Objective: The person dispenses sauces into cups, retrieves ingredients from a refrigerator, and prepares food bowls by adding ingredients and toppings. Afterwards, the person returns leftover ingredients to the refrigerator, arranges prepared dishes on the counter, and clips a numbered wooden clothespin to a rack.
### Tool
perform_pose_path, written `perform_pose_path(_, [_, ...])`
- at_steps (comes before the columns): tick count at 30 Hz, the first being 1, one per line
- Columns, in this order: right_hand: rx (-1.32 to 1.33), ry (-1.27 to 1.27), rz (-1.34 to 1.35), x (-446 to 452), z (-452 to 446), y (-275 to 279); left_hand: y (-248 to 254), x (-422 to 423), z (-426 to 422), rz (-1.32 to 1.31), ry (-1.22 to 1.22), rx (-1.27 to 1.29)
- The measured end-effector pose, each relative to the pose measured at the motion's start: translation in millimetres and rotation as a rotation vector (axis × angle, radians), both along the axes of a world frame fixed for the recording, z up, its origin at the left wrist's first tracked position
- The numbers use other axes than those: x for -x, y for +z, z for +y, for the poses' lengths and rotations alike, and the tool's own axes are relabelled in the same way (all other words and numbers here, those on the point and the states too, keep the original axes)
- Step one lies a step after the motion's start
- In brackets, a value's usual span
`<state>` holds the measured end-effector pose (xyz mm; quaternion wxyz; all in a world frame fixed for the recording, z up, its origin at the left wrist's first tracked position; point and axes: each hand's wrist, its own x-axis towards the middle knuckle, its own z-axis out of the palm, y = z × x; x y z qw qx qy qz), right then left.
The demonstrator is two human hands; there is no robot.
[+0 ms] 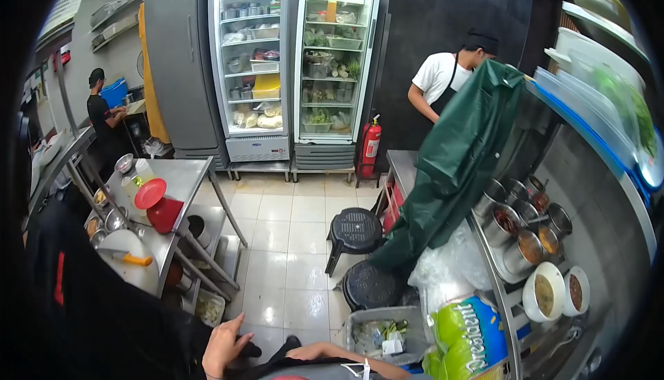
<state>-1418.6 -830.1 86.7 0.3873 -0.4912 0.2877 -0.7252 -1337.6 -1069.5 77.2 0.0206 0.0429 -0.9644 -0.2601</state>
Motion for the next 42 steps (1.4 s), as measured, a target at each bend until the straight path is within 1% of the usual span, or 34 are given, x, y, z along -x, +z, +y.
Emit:
perform_pose_path(1, [-0.067,0.084,-0.11,17.6,-4.6,-25.7,-8.1,18.1,-9.1,0.009,-0.002,0.001])
perform_pose_path(3, [-0.339,0.11,-0.04,56.3,-3.8,-64.5,-17.4,51.8,-31.9,-0.022,0.053,0.032])
perform_pose_path(4, [-0.487,0.11,-0.007,73.8,1.3,-83.4,-19.0,72.4,-42.0,-0.077,0.061,-0.007])
perform_pose_path(7, [-0.829,0.055,0.014,128.6,19.4,-123.5,-3.7,128.0,-69.3,-0.189,0.021,-0.095])
perform_pose_path(8, [-0.906,0.018,-0.003,143.3,22.9,-130.6,-6.0,144.4,-82.6,-0.144,0.005,-0.154])
perform_pose_path(11, [-1.034,-0.101,-0.079,182.7,22.4,-146.0,-2.1,195.3,-118.7,-0.099,0.012,-0.167])
perform_pose_path(12, [-1.061,-0.138,-0.101,196.1,17.6,-146.3,-6.4,213.0,-130.8,-0.074,0.028,-0.092])
perform_pose_path(16, [-1.069,-0.225,-0.149,252.3,-11.3,-150.0,-24.8,277.4,-164.5,-0.098,0.008,-0.056])
perform_pose_path(17, [-1.065,-0.238,-0.15,268.5,-20.5,-152.9,-36.4,292.7,-169.0,-0.031,-0.06,-0.06])
perform_pose_path(18, [-1.055,-0.239,-0.151,285.2,-30.5,-155.7,-36.0,312.0,-170.3,0.035,-0.13,-0.064])
perform_pose_path(19, [-1.045,-0.241,-0.147,302.9,-40.8,-158.7,-35.3,333.5,-171.7,0.032,-0.143,-0.061])
perform_pose_path(20, [-1.024,-0.235,-0.144,322.7,-51.8,-163.0,-33.8,356.0,-171.8,-0.09,-0.17,-0.059])
perform_pose_path(22, [-0.982,-0.217,-0.12,368.0,-73.4,-172.5,-12.8,405.7,-165.9,-0.318,-0.197,-0.097])
perform_pose_path(23, [-0.958,-0.205,-0.106,392.2,-83.2,-176.9,-19.9,432.8,-168.9,-0.316,-0.209,-0.089])
perform_pose_path(25, [-0.906,-0.178,-0.071,443.5,-100.9,-185.2,-46.9,491.0,-173.7,-0.296,-0.353,-0.021])
perform_pose_path(26, [-0.884,-0.166,-0.051,472.3,-107.5,-187.6,-48.1,518.7,-174.9,-0.251,-0.392,-0.012])
perform_pose_path(27, [-0.863,-0.151,-0.024,501.2,-113.9,-188.6,-46.6,543.5,-175.4,-0.234,-0.4,-0.004])
perform_pose_path(28, [-0.846,-0.132,-0.016,529.6,-121.8,-190.0,-33.2,559.4,-171.2,-0.152,-0.373,-0.042])
perform_pose_path(29, [-0.839,-0.112,-0.017,559.1,-130.9,-180.5,-24.8,575.5,-169.6,-0.08,-0.345,-0.078])
perform_pose_path(30, [-0.848,-0.082,-0.075,589.1,-136.7,-170.2,-20.5,598.4,-172.2,-0.032,-0.375,-0.082])
perform_pose_path(31, [-0.849,-0.058,-0.134,623.8,-148.4,-146.9,-16.7,620.9,-175.7,-0.038,-0.393,-0.06])
perform_pose_path(33, [-0.779,-0.127,-0.004,689.8,-174.2,-158.1,-10.2,661.0,-180.8,0.023,-0.395,-0.051])
perform_pose_path(34, [-0.788,-0.2,0.191,716.0,-191.5,-148.5,-12.3,676.0,-182.1,-0.009,-0.447,-0.031])
perform_pose_path(35, [-0.806,-0.284,0.383,743.7,-208.9,-136.2,-20.1,689.3,-183.8,-0.083,-0.39,-0.055])
perform_pose_path(37, [-0.714,-0.389,0.537,785.5,-241.8,-111.3,-33.3,729.8,-195.0,-0.214,-0.289,-0.075])
perform_pose_path(39, [-0.537,-0.497,0.551,816.7,-272.3,-104.2,-44.0,771.0,-208.6,-0.269,-0.335,-0.028])
perform_pose_path(40, [-0.531,-0.583,0.519,834.0,-277.5,-99.5,-48.7,793.7,-215.9,-0.29,-0.372,0.001])
perform_pose_path(42, [-0.62,-0.445,0.754,858.3,-287.3,-92.2,-54.8,844.9,-231.6,-0.34,-0.474,0.067])
